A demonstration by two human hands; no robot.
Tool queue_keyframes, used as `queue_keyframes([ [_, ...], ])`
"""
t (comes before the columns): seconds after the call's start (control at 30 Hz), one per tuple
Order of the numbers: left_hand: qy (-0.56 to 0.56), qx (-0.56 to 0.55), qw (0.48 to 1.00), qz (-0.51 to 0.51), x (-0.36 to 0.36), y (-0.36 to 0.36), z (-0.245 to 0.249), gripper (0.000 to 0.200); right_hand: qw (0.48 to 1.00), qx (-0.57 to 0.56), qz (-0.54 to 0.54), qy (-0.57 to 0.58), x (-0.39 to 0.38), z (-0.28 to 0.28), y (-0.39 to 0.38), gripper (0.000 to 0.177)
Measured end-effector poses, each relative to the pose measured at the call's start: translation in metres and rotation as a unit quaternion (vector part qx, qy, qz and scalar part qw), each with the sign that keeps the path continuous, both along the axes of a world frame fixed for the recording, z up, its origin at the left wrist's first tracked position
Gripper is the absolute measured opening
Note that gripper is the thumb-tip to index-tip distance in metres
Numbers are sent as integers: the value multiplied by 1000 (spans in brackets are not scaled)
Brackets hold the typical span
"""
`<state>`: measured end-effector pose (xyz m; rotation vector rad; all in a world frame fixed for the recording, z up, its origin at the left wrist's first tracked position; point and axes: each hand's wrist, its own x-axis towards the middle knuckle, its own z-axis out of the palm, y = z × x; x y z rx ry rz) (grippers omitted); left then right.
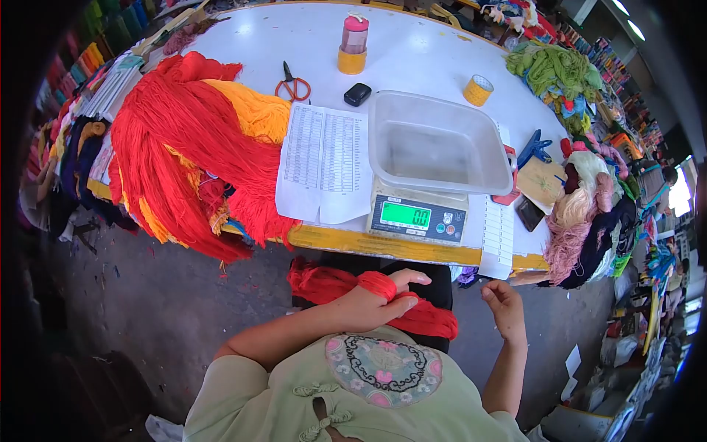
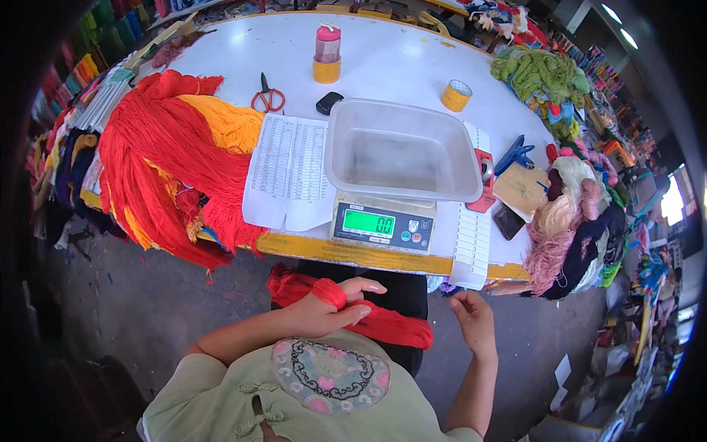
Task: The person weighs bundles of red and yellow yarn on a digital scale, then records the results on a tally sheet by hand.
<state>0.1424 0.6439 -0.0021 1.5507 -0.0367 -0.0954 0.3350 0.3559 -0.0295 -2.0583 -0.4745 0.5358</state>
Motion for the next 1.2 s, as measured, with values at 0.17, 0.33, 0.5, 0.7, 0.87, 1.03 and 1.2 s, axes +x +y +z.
queue_keyframes([
  [0.17,-28,21,999,-1,-3,-1,-4,40,1000,-11,9,10,3,-4,-1,11],
  [0.33,-24,20,999,-6,-5,-3,-6,37,996,80,23,-10,-14,25,21,11],
  [0.5,-24,13,999,-21,-3,-5,-6,34,795,528,219,-202,-82,140,76,11],
  [0.7,-52,30,998,3,-9,-8,-5,33,631,623,404,-226,-102,227,113,29],
  [0.87,12,7,1000,7,-16,-3,1,30,627,648,360,-239,-109,244,119,27],
  [1.03,7,0,1000,-2,-14,-2,2,32,638,591,447,-211,-99,238,110,27],
  [1.2,3,-14,1000,4,-11,-3,-7,36,683,512,435,-285,-74,198,82,14],
])
